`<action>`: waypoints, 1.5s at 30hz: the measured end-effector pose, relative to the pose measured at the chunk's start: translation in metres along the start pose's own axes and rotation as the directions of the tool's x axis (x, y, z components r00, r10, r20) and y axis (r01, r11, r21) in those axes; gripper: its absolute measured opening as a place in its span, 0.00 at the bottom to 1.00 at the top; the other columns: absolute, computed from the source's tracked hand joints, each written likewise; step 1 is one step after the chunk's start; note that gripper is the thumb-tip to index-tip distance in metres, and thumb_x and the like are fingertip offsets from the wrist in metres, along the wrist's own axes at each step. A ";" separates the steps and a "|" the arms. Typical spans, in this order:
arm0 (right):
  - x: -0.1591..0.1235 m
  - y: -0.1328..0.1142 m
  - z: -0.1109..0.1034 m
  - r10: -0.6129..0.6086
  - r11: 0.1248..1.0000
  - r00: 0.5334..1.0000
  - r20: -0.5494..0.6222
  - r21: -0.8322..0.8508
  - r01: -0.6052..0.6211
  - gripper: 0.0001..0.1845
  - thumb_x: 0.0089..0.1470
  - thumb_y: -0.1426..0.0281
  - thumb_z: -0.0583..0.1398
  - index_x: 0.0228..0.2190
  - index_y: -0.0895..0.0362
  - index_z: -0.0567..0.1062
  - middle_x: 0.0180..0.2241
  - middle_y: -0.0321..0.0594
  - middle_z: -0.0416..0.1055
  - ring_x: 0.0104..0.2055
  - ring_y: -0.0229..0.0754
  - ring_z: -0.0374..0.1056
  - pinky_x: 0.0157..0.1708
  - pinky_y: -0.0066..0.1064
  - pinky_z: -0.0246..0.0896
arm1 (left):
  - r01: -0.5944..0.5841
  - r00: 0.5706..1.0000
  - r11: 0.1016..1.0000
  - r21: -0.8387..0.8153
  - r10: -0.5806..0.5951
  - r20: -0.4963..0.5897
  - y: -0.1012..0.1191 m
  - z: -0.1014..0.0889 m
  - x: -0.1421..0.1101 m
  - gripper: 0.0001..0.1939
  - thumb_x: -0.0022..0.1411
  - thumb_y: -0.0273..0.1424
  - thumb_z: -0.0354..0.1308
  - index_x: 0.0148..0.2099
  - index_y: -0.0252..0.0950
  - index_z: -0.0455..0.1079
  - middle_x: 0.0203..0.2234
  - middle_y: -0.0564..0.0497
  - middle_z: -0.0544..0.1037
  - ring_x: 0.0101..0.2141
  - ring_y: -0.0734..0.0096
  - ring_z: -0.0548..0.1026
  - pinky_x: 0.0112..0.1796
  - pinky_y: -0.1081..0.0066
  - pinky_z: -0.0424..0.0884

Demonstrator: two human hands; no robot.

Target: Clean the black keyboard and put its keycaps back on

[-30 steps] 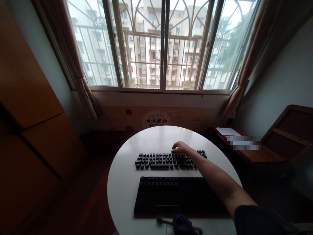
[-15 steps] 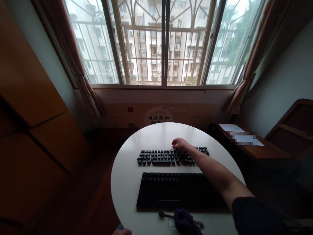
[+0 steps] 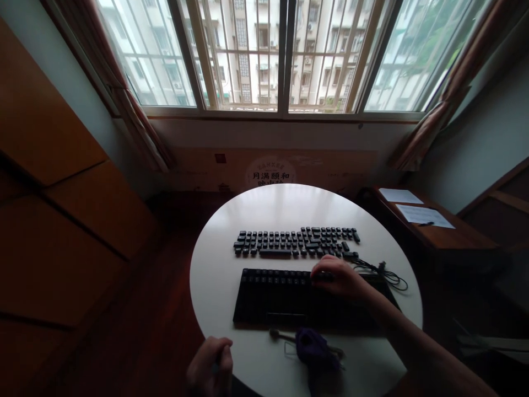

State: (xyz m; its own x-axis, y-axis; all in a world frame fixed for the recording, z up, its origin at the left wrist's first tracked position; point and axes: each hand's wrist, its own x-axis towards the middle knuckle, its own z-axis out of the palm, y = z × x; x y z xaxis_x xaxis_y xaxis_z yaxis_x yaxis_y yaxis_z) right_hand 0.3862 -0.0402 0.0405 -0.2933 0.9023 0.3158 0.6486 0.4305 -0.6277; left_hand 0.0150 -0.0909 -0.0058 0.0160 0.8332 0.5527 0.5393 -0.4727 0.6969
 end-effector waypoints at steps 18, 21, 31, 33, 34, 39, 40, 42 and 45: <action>-0.004 0.018 0.020 -0.019 0.974 1.000 0.006 -0.228 0.020 0.09 0.46 0.76 0.70 0.31 0.53 0.79 0.31 0.39 0.73 0.37 0.46 0.69 0.42 0.38 0.63 | 0.461 0.874 0.812 -0.359 -0.485 0.026 -0.029 0.031 0.055 0.12 0.61 0.40 0.54 0.34 0.37 0.69 0.15 0.59 0.62 0.18 0.73 0.61 0.18 0.76 0.58; -0.004 0.017 0.021 0.000 0.965 1.000 0.004 -0.261 0.001 0.11 0.44 0.76 0.71 0.31 0.54 0.78 0.31 0.39 0.73 0.37 0.46 0.69 0.42 0.38 0.62 | 0.462 0.877 0.816 -0.348 -0.479 0.041 -0.028 0.031 0.054 0.12 0.61 0.40 0.55 0.34 0.37 0.69 0.16 0.59 0.62 0.18 0.73 0.61 0.19 0.76 0.58; -0.003 0.007 0.018 0.091 0.982 0.996 0.011 -0.166 -0.088 0.13 0.46 0.77 0.70 0.29 0.55 0.72 0.32 0.37 0.75 0.36 0.44 0.69 0.40 0.35 0.62 | 0.460 0.878 0.812 -0.360 -0.476 0.048 -0.026 0.031 0.054 0.10 0.60 0.38 0.55 0.34 0.36 0.69 0.16 0.59 0.62 0.19 0.73 0.61 0.20 0.76 0.59; -0.002 0.005 0.018 0.098 0.986 0.995 0.033 -0.139 -0.093 0.13 0.47 0.77 0.70 0.29 0.55 0.71 0.32 0.36 0.75 0.35 0.43 0.69 0.39 0.34 0.62 | 0.456 0.880 0.810 -0.368 -0.472 0.049 -0.027 0.032 0.054 0.10 0.60 0.38 0.55 0.34 0.36 0.69 0.16 0.59 0.62 0.19 0.73 0.61 0.20 0.76 0.59; -0.001 0.005 0.017 0.097 0.985 0.994 0.045 -0.144 -0.090 0.12 0.47 0.77 0.70 0.29 0.55 0.72 0.32 0.36 0.75 0.35 0.43 0.69 0.39 0.34 0.62 | 0.453 0.882 0.812 -0.367 -0.469 0.051 -0.028 0.032 0.054 0.10 0.59 0.38 0.55 0.34 0.36 0.69 0.16 0.59 0.62 0.19 0.73 0.61 0.20 0.75 0.59; 0.002 0.005 0.017 0.096 0.958 0.992 0.076 -0.278 -0.071 0.11 0.47 0.75 0.71 0.31 0.55 0.75 0.31 0.38 0.73 0.37 0.45 0.69 0.40 0.35 0.61 | 0.455 0.884 0.825 -0.336 -0.463 0.061 -0.029 0.032 0.055 0.10 0.59 0.37 0.55 0.34 0.36 0.70 0.15 0.59 0.62 0.18 0.73 0.62 0.20 0.75 0.60; 0.002 0.005 0.017 0.098 0.950 0.992 0.082 -0.306 -0.069 0.12 0.47 0.75 0.71 0.32 0.55 0.75 0.31 0.38 0.73 0.37 0.45 0.69 0.40 0.35 0.60 | 0.456 0.884 0.827 -0.330 -0.464 0.059 -0.028 0.032 0.055 0.10 0.59 0.38 0.55 0.34 0.36 0.70 0.15 0.59 0.62 0.19 0.73 0.62 0.20 0.75 0.60; 0.004 0.002 0.018 0.103 0.930 0.989 0.102 -0.362 -0.059 0.12 0.46 0.75 0.71 0.32 0.55 0.75 0.31 0.38 0.73 0.37 0.46 0.68 0.41 0.36 0.60 | 0.454 0.885 0.830 -0.323 -0.462 0.058 -0.026 0.031 0.055 0.10 0.59 0.38 0.55 0.34 0.36 0.70 0.15 0.58 0.62 0.19 0.73 0.62 0.20 0.75 0.61; 0.009 -0.005 0.018 0.134 0.899 0.980 0.146 -0.435 -0.058 0.12 0.47 0.75 0.70 0.32 0.55 0.74 0.30 0.38 0.73 0.37 0.46 0.69 0.42 0.36 0.58 | 0.448 0.889 0.834 -0.321 -0.454 0.062 -0.022 0.030 0.056 0.10 0.59 0.38 0.54 0.34 0.36 0.70 0.16 0.58 0.63 0.19 0.72 0.62 0.21 0.75 0.62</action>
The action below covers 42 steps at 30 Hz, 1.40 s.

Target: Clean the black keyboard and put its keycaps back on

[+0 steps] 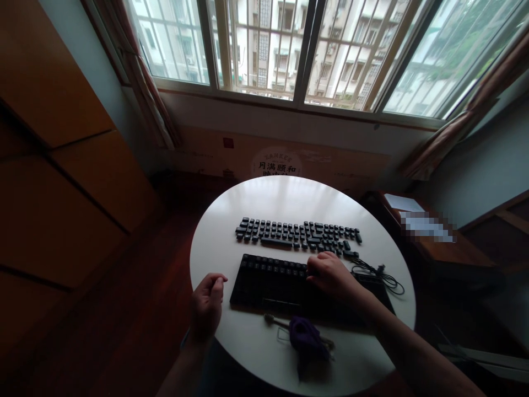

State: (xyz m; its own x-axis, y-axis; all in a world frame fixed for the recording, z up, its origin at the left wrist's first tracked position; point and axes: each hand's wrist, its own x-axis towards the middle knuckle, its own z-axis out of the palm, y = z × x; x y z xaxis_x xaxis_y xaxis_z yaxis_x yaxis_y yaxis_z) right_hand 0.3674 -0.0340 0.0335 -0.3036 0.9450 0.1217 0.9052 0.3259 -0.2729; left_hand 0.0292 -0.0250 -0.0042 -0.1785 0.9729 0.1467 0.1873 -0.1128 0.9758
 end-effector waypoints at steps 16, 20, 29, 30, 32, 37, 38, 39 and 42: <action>-0.001 -0.016 -0.018 -0.065 0.993 0.998 0.010 -0.098 0.065 0.07 0.55 0.76 0.64 0.29 0.52 0.80 0.28 0.38 0.77 0.35 0.44 0.67 0.39 0.35 0.54 | -0.015 1.000 1.000 -0.004 0.016 0.019 0.000 -0.002 0.003 0.14 0.60 0.43 0.54 0.33 0.36 0.70 0.15 0.59 0.62 0.18 0.73 0.62 0.19 0.75 0.61; 0.004 -0.012 -0.023 -0.124 0.982 0.987 0.098 -0.128 0.136 0.12 0.54 0.79 0.63 0.26 0.50 0.81 0.26 0.36 0.77 0.32 0.42 0.65 0.35 0.34 0.52 | -0.018 0.999 1.000 -0.009 0.018 0.030 -0.001 -0.002 0.003 0.14 0.60 0.43 0.55 0.33 0.37 0.69 0.15 0.58 0.62 0.17 0.73 0.62 0.18 0.75 0.61; 0.027 -0.005 -0.034 -0.232 0.964 0.954 0.191 -0.088 0.252 0.10 0.52 0.75 0.64 0.24 0.51 0.82 0.25 0.37 0.77 0.29 0.41 0.70 0.31 0.31 0.57 | -0.012 1.000 1.000 -0.027 0.012 0.010 -0.009 -0.003 0.003 0.15 0.62 0.43 0.54 0.34 0.37 0.70 0.15 0.59 0.61 0.17 0.73 0.61 0.18 0.75 0.60; 0.034 0.002 -0.039 -0.209 0.973 0.964 0.164 -0.064 0.222 0.09 0.53 0.74 0.64 0.26 0.50 0.83 0.26 0.36 0.78 0.31 0.41 0.71 0.32 0.30 0.58 | -0.012 1.000 0.999 -0.030 0.013 0.010 -0.009 -0.003 0.003 0.15 0.62 0.43 0.54 0.33 0.37 0.70 0.15 0.59 0.60 0.17 0.73 0.60 0.18 0.75 0.60; 0.054 0.020 -0.051 -0.123 0.991 0.988 0.091 -0.047 0.127 0.08 0.55 0.70 0.64 0.31 0.48 0.84 0.30 0.35 0.80 0.35 0.42 0.73 0.35 0.30 0.61 | -0.012 1.000 0.999 -0.037 0.012 0.010 -0.007 -0.002 0.004 0.15 0.62 0.44 0.54 0.33 0.37 0.69 0.14 0.59 0.59 0.16 0.74 0.59 0.17 0.75 0.58; 0.114 0.080 -0.064 0.117 0.987 0.993 -0.028 -0.108 -0.119 0.12 0.59 0.68 0.60 0.39 0.53 0.84 0.37 0.42 0.81 0.41 0.47 0.74 0.41 0.34 0.64 | -0.010 1.000 0.999 -0.050 0.010 0.008 -0.003 -0.001 0.004 0.15 0.60 0.44 0.55 0.32 0.37 0.69 0.14 0.59 0.58 0.16 0.74 0.59 0.17 0.76 0.57; 0.124 0.090 -0.062 0.141 0.983 0.990 -0.020 -0.113 -0.142 0.12 0.58 0.69 0.60 0.39 0.54 0.84 0.38 0.43 0.81 0.41 0.48 0.74 0.41 0.34 0.64 | -0.011 1.000 0.999 -0.052 0.011 0.004 -0.003 -0.002 0.004 0.15 0.60 0.44 0.55 0.32 0.37 0.69 0.14 0.59 0.59 0.16 0.74 0.59 0.17 0.76 0.57; 0.132 0.097 -0.058 0.159 0.980 0.987 -0.005 -0.117 -0.159 0.12 0.57 0.70 0.60 0.39 0.54 0.84 0.38 0.43 0.81 0.42 0.48 0.75 0.41 0.33 0.65 | -0.012 1.000 0.998 -0.054 0.012 0.000 -0.003 -0.002 0.004 0.15 0.60 0.44 0.55 0.32 0.37 0.69 0.14 0.59 0.59 0.16 0.74 0.59 0.17 0.76 0.57; 0.148 0.111 -0.044 0.188 0.976 0.980 0.063 -0.122 -0.179 0.13 0.54 0.74 0.60 0.38 0.53 0.84 0.40 0.41 0.82 0.43 0.47 0.75 0.42 0.32 0.65 | -0.011 1.000 0.998 -0.056 0.011 0.004 -0.006 -0.003 0.004 0.15 0.60 0.44 0.55 0.32 0.37 0.70 0.14 0.59 0.60 0.16 0.73 0.60 0.17 0.76 0.58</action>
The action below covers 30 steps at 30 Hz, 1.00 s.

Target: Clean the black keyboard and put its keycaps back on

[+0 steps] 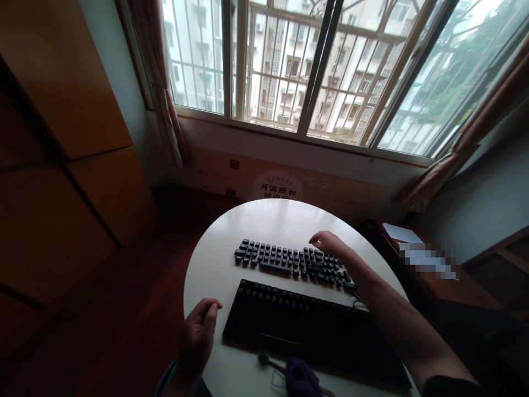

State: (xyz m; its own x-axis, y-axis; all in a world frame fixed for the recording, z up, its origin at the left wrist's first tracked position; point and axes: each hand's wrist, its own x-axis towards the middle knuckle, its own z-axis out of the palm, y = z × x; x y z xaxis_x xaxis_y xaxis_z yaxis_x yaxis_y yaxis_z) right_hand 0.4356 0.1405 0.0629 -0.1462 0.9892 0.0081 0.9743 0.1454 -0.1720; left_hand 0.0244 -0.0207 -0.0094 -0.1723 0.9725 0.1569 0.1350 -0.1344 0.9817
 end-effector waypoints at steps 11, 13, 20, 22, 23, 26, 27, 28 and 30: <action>0.022 0.007 0.023 0.013 0.999 0.984 0.178 0.027 -0.018 0.12 0.54 0.68 0.67 0.41 0.56 0.82 0.40 0.41 0.80 0.42 0.45 0.75 0.43 0.33 0.67 | 0.023 0.999 1.000 0.004 -0.023 0.022 0.000 -0.001 -0.001 0.16 0.60 0.45 0.55 0.32 0.37 0.70 0.15 0.59 0.58 0.17 0.74 0.59 0.18 0.75 0.57; 0.024 0.005 0.025 0.003 0.999 0.979 0.205 0.035 -0.011 0.12 0.59 0.65 0.65 0.43 0.58 0.79 0.42 0.41 0.78 0.42 0.44 0.74 0.45 0.36 0.69 | 0.025 1.000 1.000 0.000 -0.025 0.017 -0.001 -0.001 0.000 0.17 0.60 0.46 0.54 0.32 0.37 0.70 0.15 0.59 0.58 0.17 0.74 0.58 0.18 0.75 0.57; 0.023 -0.007 0.022 -0.015 0.998 0.991 0.131 0.058 0.008 0.10 0.60 0.65 0.63 0.40 0.57 0.80 0.41 0.41 0.78 0.43 0.46 0.74 0.45 0.37 0.69 | 0.025 0.999 1.000 -0.003 -0.025 0.040 -0.006 -0.001 0.000 0.16 0.62 0.45 0.54 0.33 0.37 0.69 0.16 0.59 0.58 0.18 0.74 0.58 0.19 0.76 0.56; 0.015 -0.011 0.016 -0.027 0.997 0.998 0.065 0.072 0.022 0.07 0.56 0.69 0.64 0.37 0.55 0.83 0.38 0.40 0.80 0.43 0.47 0.75 0.45 0.35 0.66 | 0.033 0.999 0.999 -0.004 -0.032 0.032 -0.006 0.000 0.000 0.16 0.62 0.44 0.54 0.33 0.37 0.69 0.15 0.59 0.58 0.18 0.74 0.58 0.19 0.76 0.55; 0.009 -0.014 0.012 -0.036 0.996 0.999 0.032 0.081 0.033 0.08 0.55 0.69 0.64 0.36 0.54 0.83 0.39 0.40 0.81 0.44 0.48 0.75 0.46 0.34 0.65 | 0.038 0.999 0.999 -0.002 -0.038 0.029 -0.005 0.000 0.000 0.15 0.62 0.44 0.54 0.33 0.37 0.69 0.15 0.59 0.58 0.17 0.74 0.58 0.19 0.75 0.55; -0.023 -0.022 -0.003 -0.076 0.990 0.996 -0.042 0.116 0.080 0.10 0.56 0.68 0.63 0.39 0.53 0.83 0.42 0.41 0.80 0.46 0.47 0.74 0.47 0.34 0.64 | 0.045 0.999 0.999 0.005 -0.045 0.009 -0.001 0.001 -0.001 0.14 0.61 0.43 0.54 0.33 0.37 0.69 0.15 0.60 0.59 0.17 0.74 0.58 0.19 0.75 0.57; -0.037 -0.026 -0.007 -0.091 0.987 0.995 -0.052 0.131 0.097 0.10 0.57 0.67 0.63 0.39 0.53 0.83 0.42 0.41 0.80 0.45 0.46 0.74 0.47 0.33 0.64 | 0.043 0.999 0.999 0.008 -0.043 0.003 0.000 0.002 -0.001 0.14 0.61 0.43 0.55 0.33 0.37 0.69 0.14 0.60 0.59 0.17 0.74 0.59 0.19 0.75 0.57; -0.053 -0.029 -0.011 -0.105 0.983 0.993 -0.051 0.149 0.111 0.10 0.57 0.67 0.63 0.40 0.52 0.83 0.41 0.40 0.80 0.44 0.46 0.74 0.46 0.33 0.65 | 0.042 0.999 0.999 0.011 -0.042 0.001 0.002 0.002 -0.001 0.14 0.60 0.43 0.55 0.32 0.37 0.69 0.14 0.59 0.59 0.17 0.74 0.59 0.19 0.75 0.58; -0.086 -0.038 -0.015 -0.136 0.967 0.990 -0.035 0.214 0.140 0.10 0.57 0.66 0.63 0.40 0.52 0.83 0.40 0.40 0.79 0.41 0.44 0.74 0.43 0.32 0.66 | 0.040 0.999 0.999 0.018 -0.040 0.003 0.005 0.003 0.000 0.14 0.60 0.42 0.55 0.32 0.37 0.69 0.14 0.59 0.60 0.18 0.74 0.60 0.19 0.75 0.59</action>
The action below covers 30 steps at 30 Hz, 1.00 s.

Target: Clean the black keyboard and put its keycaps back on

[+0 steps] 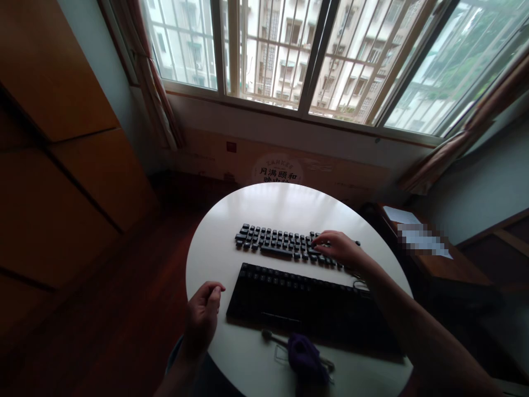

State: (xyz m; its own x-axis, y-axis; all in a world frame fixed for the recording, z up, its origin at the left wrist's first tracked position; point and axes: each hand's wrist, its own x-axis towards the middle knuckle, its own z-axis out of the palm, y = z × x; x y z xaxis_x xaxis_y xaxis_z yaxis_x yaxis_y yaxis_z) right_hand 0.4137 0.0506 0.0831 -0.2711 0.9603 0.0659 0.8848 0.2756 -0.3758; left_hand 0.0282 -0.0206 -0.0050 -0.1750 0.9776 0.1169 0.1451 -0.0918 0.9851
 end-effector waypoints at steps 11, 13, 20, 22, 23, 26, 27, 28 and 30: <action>-0.087 -0.036 0.038 0.056 0.996 0.995 0.076 0.070 -0.062 0.08 0.56 0.70 0.65 0.39 0.53 0.82 0.42 0.41 0.77 0.46 0.46 0.71 0.50 0.36 0.64 | 0.006 0.999 1.000 -0.013 -0.006 0.045 0.004 0.004 0.004 0.13 0.61 0.42 0.54 0.33 0.37 0.69 0.15 0.59 0.61 0.19 0.73 0.60 0.21 0.74 0.60; -0.087 -0.038 0.041 0.057 0.997 0.995 0.081 0.047 -0.061 0.08 0.56 0.70 0.65 0.39 0.53 0.82 0.42 0.41 0.77 0.46 0.46 0.71 0.50 0.36 0.64 | -0.008 1.000 1.000 -0.009 0.009 0.027 0.002 0.003 0.003 0.13 0.61 0.42 0.54 0.33 0.37 0.69 0.15 0.59 0.62 0.19 0.73 0.61 0.22 0.74 0.61; -0.086 -0.049 0.043 0.077 0.996 0.994 0.076 -0.060 -0.073 0.07 0.56 0.71 0.64 0.37 0.52 0.83 0.42 0.41 0.77 0.46 0.47 0.71 0.48 0.36 0.64 | -0.034 0.999 0.999 0.000 0.034 0.022 -0.002 0.001 0.001 0.13 0.62 0.40 0.53 0.33 0.37 0.69 0.16 0.58 0.63 0.20 0.72 0.63 0.22 0.74 0.62; -0.087 -0.052 0.044 0.086 0.993 0.993 0.080 -0.085 -0.079 0.07 0.56 0.71 0.64 0.37 0.52 0.83 0.42 0.41 0.77 0.46 0.47 0.71 0.48 0.36 0.64 | -0.039 0.999 0.999 0.002 0.039 0.027 -0.003 0.001 0.001 0.12 0.62 0.40 0.53 0.33 0.37 0.70 0.16 0.58 0.63 0.20 0.72 0.62 0.22 0.74 0.62; -0.087 -0.053 0.044 0.093 0.992 0.993 0.079 -0.098 -0.085 0.07 0.56 0.71 0.64 0.37 0.53 0.83 0.43 0.42 0.77 0.46 0.47 0.71 0.48 0.36 0.64 | -0.042 0.999 0.999 0.002 0.042 0.031 -0.004 0.001 0.001 0.12 0.62 0.40 0.53 0.33 0.37 0.70 0.16 0.58 0.63 0.20 0.72 0.62 0.22 0.74 0.62; -0.089 -0.056 0.045 0.108 0.988 0.991 0.075 -0.118 -0.099 0.08 0.57 0.72 0.63 0.38 0.53 0.82 0.43 0.42 0.77 0.46 0.47 0.72 0.48 0.35 0.64 | -0.048 0.998 0.999 -0.001 0.048 0.042 -0.005 0.001 0.001 0.12 0.63 0.39 0.53 0.34 0.37 0.69 0.16 0.58 0.62 0.20 0.72 0.62 0.22 0.74 0.62; -0.090 -0.057 0.046 0.113 0.987 0.991 0.074 -0.120 -0.104 0.08 0.57 0.72 0.63 0.38 0.54 0.82 0.43 0.42 0.77 0.46 0.47 0.72 0.48 0.35 0.64 | -0.047 0.998 0.999 -0.002 0.047 0.043 -0.005 0.001 0.001 0.11 0.63 0.39 0.54 0.34 0.37 0.69 0.16 0.58 0.62 0.20 0.73 0.62 0.22 0.74 0.62; -0.090 -0.057 0.046 0.117 0.987 0.990 0.073 -0.120 -0.107 0.08 0.57 0.72 0.63 0.38 0.54 0.82 0.43 0.42 0.77 0.46 0.47 0.72 0.48 0.35 0.64 | -0.045 0.998 0.999 -0.002 0.045 0.044 -0.005 0.001 0.001 0.11 0.63 0.39 0.54 0.34 0.37 0.69 0.16 0.58 0.62 0.20 0.73 0.62 0.22 0.74 0.62; -0.090 -0.058 0.047 0.123 0.986 0.990 0.073 -0.123 -0.113 0.08 0.58 0.72 0.63 0.39 0.54 0.82 0.43 0.42 0.77 0.45 0.47 0.72 0.47 0.34 0.64 | -0.041 0.998 0.999 -0.004 0.042 0.051 -0.004 0.001 0.000 0.11 0.63 0.39 0.53 0.34 0.37 0.69 0.16 0.58 0.62 0.20 0.73 0.61 0.22 0.74 0.62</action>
State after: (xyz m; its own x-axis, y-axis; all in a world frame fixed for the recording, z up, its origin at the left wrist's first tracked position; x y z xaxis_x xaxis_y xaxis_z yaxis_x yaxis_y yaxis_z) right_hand 0.3690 -0.0542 0.0556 -0.1872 0.9811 -0.0481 0.9498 0.1683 -0.2639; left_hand 0.0288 -0.0194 -0.0096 -0.1193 0.9813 0.1511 0.1485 -0.1329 0.9799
